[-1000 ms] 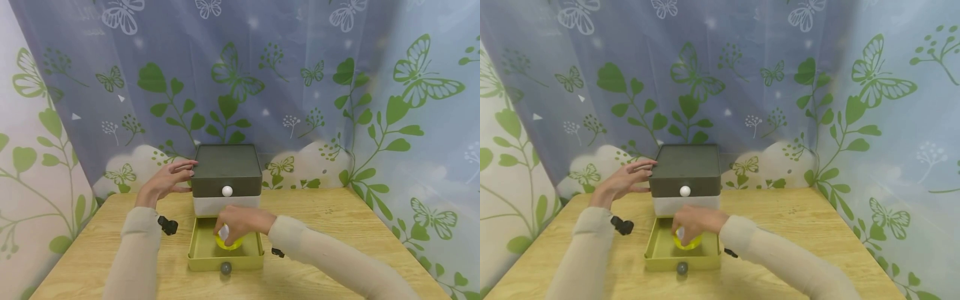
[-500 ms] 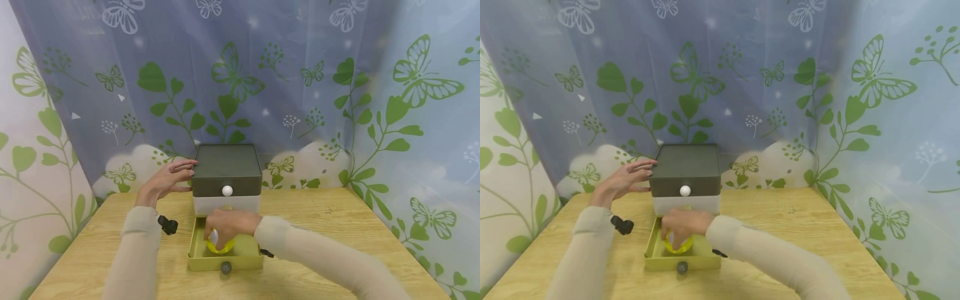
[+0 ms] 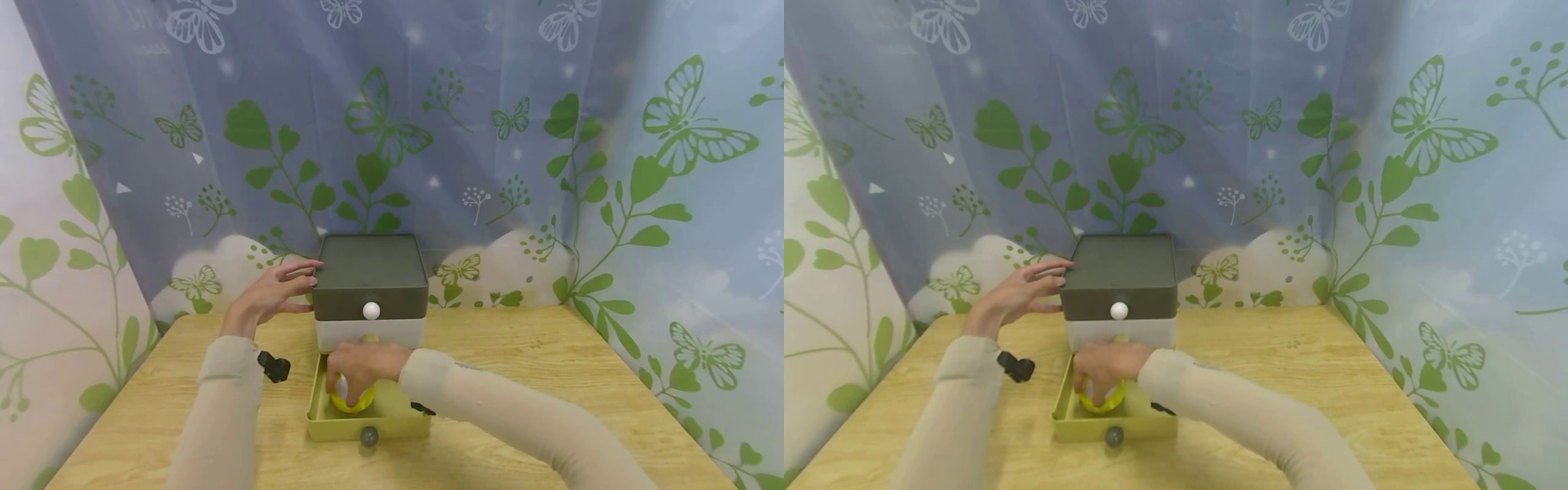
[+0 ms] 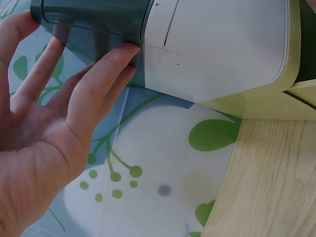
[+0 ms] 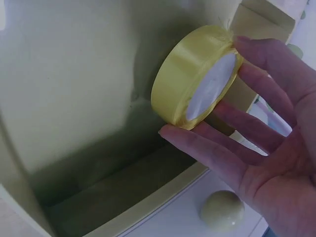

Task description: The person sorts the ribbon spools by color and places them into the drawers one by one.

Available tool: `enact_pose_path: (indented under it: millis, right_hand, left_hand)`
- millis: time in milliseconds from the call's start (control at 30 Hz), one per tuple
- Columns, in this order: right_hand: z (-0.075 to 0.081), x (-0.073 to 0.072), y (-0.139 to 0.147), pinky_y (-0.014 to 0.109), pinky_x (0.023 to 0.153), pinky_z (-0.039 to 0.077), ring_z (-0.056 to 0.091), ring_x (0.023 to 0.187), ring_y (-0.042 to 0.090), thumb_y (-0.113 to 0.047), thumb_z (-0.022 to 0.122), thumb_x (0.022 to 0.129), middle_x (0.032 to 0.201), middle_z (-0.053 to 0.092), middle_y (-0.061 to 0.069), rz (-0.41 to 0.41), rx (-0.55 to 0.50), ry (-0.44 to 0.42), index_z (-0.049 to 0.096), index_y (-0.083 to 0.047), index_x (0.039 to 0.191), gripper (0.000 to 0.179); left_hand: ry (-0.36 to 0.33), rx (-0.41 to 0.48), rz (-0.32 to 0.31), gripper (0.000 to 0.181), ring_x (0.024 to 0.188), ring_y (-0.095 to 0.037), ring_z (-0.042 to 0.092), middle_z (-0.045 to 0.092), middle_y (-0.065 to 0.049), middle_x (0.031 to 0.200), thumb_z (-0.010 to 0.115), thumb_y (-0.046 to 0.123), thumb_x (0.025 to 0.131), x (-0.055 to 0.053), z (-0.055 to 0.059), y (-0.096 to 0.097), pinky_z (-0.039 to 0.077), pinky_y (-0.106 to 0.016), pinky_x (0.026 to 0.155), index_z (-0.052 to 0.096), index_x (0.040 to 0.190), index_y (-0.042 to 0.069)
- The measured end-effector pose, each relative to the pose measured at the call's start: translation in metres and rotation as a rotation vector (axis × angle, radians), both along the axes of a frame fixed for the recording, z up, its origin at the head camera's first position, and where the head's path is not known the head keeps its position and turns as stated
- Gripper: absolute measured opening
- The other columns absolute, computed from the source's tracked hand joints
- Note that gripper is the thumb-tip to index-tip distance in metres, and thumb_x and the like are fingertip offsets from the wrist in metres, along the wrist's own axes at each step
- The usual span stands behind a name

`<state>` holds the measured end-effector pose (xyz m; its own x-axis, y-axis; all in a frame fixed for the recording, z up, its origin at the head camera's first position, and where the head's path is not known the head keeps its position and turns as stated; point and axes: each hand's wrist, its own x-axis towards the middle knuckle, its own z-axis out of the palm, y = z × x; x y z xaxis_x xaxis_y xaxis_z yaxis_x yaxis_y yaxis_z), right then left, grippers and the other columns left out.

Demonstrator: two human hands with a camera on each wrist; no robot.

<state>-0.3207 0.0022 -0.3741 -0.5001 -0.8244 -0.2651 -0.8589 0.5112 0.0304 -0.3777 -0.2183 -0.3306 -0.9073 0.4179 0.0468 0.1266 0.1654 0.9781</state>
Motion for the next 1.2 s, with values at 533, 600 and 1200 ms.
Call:
enact_pose_path:
  millis: [533,600,1200]
  right_hand:
    - [-0.012,-0.003,0.0,0.014,0.083,0.055,0.065,0.104,0.004,-0.026,0.09,0.08,0.126,0.074,-0.011,-0.015,0.02,-0.034,0.078,-0.028,0.122,0.043]
    - [-0.013,-0.003,0.001,0.014,0.089,0.055,0.065,0.11,0.004,-0.026,0.09,0.08,0.128,0.073,-0.012,-0.016,0.021,-0.04,0.077,-0.027,0.124,0.046]
    - [-0.001,-0.006,0.014,0.018,0.1,0.056,0.066,0.123,0.009,-0.015,0.081,0.09,0.136,0.07,-0.007,0.042,-0.057,-0.094,0.071,-0.018,0.134,0.045]
  left_hand:
    - [-0.009,0.001,0.005,0.059,0.156,-0.044,0.024,0.022,-0.016,0.171,0.06,0.024,0.106,0.003,-0.001,0.001,0.057,-0.055,0.107,0.038,0.159,0.01]
    - [-0.007,0.0,0.004,0.059,0.156,-0.044,0.024,0.022,-0.016,0.171,0.06,0.025,0.106,0.003,-0.001,0.001,0.057,-0.055,0.106,0.038,0.159,0.01]
    - [-0.008,-0.006,0.004,0.06,0.156,-0.043,0.025,0.021,-0.017,0.171,0.06,0.026,0.107,0.001,0.001,0.0,0.055,-0.054,0.109,0.037,0.16,0.01]
